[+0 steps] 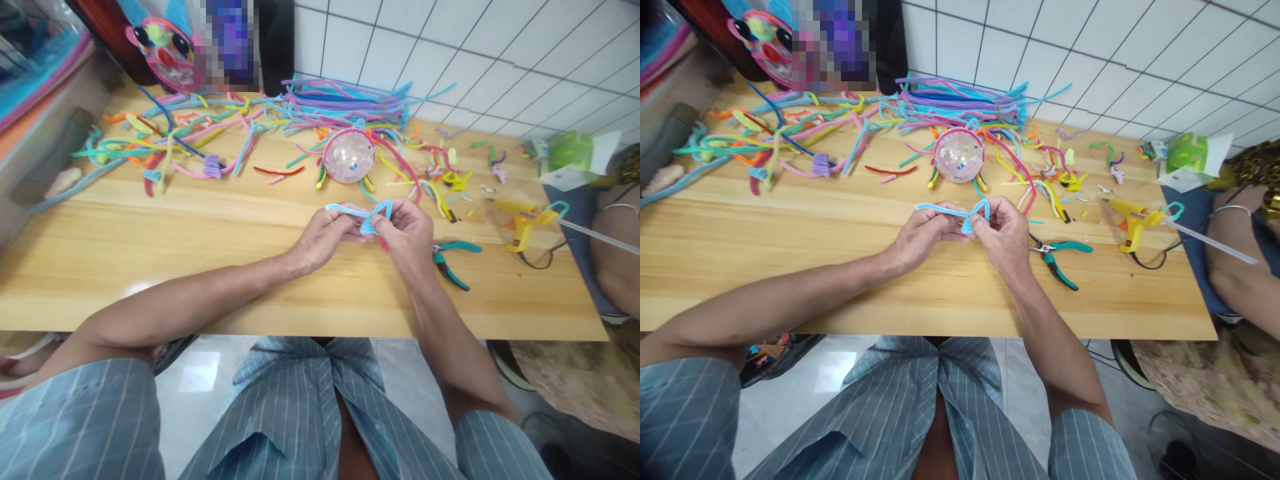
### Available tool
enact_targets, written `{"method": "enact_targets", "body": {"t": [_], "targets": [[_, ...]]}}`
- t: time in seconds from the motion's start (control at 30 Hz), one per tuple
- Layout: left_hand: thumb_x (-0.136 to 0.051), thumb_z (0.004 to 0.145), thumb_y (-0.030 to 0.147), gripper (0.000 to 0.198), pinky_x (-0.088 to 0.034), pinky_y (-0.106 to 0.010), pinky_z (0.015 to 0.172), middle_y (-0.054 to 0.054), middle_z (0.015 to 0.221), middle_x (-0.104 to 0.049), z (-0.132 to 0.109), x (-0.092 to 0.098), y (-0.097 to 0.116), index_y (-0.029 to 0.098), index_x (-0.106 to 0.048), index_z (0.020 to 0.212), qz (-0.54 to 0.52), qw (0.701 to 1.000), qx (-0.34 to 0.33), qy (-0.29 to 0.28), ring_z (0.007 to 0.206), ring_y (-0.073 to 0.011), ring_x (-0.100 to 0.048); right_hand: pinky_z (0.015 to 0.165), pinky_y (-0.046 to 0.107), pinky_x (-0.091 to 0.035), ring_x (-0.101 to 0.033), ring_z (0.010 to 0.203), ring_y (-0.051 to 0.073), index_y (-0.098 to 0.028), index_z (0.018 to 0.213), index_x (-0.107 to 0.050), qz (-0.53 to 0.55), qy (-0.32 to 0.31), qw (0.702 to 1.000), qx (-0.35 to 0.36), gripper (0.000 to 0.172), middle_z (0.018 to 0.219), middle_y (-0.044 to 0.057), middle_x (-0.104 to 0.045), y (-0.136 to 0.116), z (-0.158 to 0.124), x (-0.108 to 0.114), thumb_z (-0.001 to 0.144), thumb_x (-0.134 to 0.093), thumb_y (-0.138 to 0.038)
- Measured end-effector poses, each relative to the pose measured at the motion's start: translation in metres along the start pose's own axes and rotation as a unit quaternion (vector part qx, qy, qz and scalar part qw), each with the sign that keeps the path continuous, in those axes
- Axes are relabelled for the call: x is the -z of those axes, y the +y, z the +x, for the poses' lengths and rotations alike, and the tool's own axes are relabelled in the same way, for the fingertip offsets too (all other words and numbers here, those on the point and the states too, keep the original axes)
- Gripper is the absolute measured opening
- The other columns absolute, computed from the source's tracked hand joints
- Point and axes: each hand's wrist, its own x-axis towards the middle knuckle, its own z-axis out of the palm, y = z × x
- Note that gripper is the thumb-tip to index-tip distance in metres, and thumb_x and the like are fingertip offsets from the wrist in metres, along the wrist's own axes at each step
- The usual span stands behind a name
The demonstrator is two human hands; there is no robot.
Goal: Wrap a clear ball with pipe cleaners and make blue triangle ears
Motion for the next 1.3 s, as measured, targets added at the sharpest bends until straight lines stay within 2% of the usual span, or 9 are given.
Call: {"method": "enact_targets", "body": {"t": [0.2, 0.33, 0.5, 0.67, 0.83, 0.97, 1.03, 1.17, 1.3], "targets": [[-0.074, 0.084, 0.029, 0.013, -0.068, -0.040, 0.094, -0.006, 0.093, -0.084, -0.001, 0.002, 0.000, 0.017, -0.078, 0.089, -0.001, 1.000, -0.023, -0.007, 0.094, -0.0226, -0.082, 0.060, 0.027, -0.054, -0.063, 0.063, 0.012, -0.025, 0.080, -0.066, -0.006, 0.000, 1.000, 0.008, 0.016, 0.071, -0.005, -0.065, 0.001, 0.000, 0.001, 0.078, -0.080, -0.032], [-0.081, 0.086, 0.050, 0.034, -0.067, -0.042, 0.092, -0.009, 0.091, -0.082, -0.001, 0.006, 0.001, 0.017, -0.076, 0.087, -0.011, 0.999, -0.023, -0.018, 0.092, -0.0253, -0.081, 0.060, 0.027, -0.054, -0.063, 0.064, 0.013, -0.025, 0.081, -0.067, -0.003, 0.001, 1.000, 0.016, 0.015, 0.071, -0.005, -0.065, 0.002, 0.000, 0.003, 0.079, -0.080, -0.031], [-0.087, 0.080, 0.072, 0.057, -0.062, -0.032, 0.084, -0.002, 0.081, -0.075, 0.000, 0.004, 0.003, 0.017, -0.073, 0.082, 0.032, 0.998, -0.051, -0.030, 0.080, -0.0161, -0.073, 0.062, 0.028, -0.054, -0.063, 0.066, 0.013, -0.026, 0.082, -0.067, -0.010, -0.001, 1.000, 0.020, 0.020, 0.073, -0.005, -0.067, -0.001, -0.001, 0.002, 0.081, -0.084, -0.037], [-0.094, 0.076, 0.068, 0.056, -0.055, -0.026, 0.076, 0.001, 0.077, -0.072, -0.003, 0.000, 0.001, 0.017, -0.071, 0.081, 0.063, 0.994, -0.085, 0.005, 0.074, -0.0113, -0.065, 0.059, 0.027, -0.052, -0.060, 0.064, 0.013, -0.026, 0.081, -0.066, 0.000, 0.000, 1.000, 0.023, 0.035, 0.072, -0.005, -0.066, -0.001, -0.004, -0.006, 0.078, -0.092, -0.048], [-0.101, 0.068, 0.063, 0.059, -0.047, -0.025, 0.067, 0.003, 0.069, -0.066, -0.005, -0.001, -0.003, 0.017, -0.064, 0.075, 0.071, 0.993, -0.081, 0.048, 0.067, -0.0094, -0.057, 0.059, 0.027, -0.055, -0.062, 0.066, 0.014, -0.026, 0.083, -0.066, 0.028, -0.026, 0.999, 0.016, 0.048, 0.073, -0.004, -0.067, 0.002, -0.007, -0.012, 0.073, -0.097, -0.061], [-0.085, 0.082, 0.076, 0.062, -0.050, -0.026, 0.068, 0.001, 0.069, -0.066, -0.004, -0.001, -0.004, 0.018, -0.065, 0.075, 0.046, 0.994, -0.095, 0.034, 0.067, -0.0112, -0.059, 0.060, 0.028, -0.057, -0.064, 0.064, 0.014, -0.026, 0.086, -0.066, 0.037, -0.026, 0.999, 0.000, 0.042, 0.073, -0.004, -0.068, -0.001, -0.006, -0.010, 0.077, -0.095, -0.055], [-0.080, 0.087, 0.077, 0.062, -0.052, -0.027, 0.069, 0.000, 0.071, -0.068, -0.002, 0.000, -0.004, 0.018, -0.067, 0.076, 0.029, 0.995, -0.095, 0.017, 0.069, -0.0122, -0.061, 0.060, 0.028, -0.057, -0.065, 0.063, 0.014, -0.025, 0.086, -0.067, 0.043, -0.023, 0.999, -0.005, 0.038, 0.073, -0.005, -0.069, -0.002, -0.004, -0.007, 0.078, -0.093, -0.051], [-0.090, 0.081, 0.070, 0.056, -0.053, -0.025, 0.070, 0.000, 0.074, -0.070, 0.001, 0.003, -0.007, 0.017, -0.071, 0.079, 0.015, 0.997, -0.082, -0.008, 0.069, -0.0111, -0.062, 0.058, 0.027, -0.056, -0.065, 0.063, 0.013, -0.025, 0.086, -0.068, 0.047, -0.022, 0.999, 0.002, 0.034, 0.073, -0.005, -0.070, -0.001, -0.001, -0.003, 0.076, -0.094, -0.045], [-0.093, 0.078, 0.068, 0.055, -0.054, -0.025, 0.069, -0.001, 0.078, -0.074, 0.003, 0.006, -0.011, 0.017, -0.073, 0.083, 0.018, 0.997, -0.076, -0.008, 0.072, -0.0113, -0.065, 0.059, 0.026, -0.056, -0.064, 0.064, 0.013, -0.025, 0.084, -0.068, 0.046, -0.028, 0.999, 0.009, 0.038, 0.073, -0.005, -0.069, 0.002, 0.000, -0.002, 0.073, -0.097, -0.047]]}}
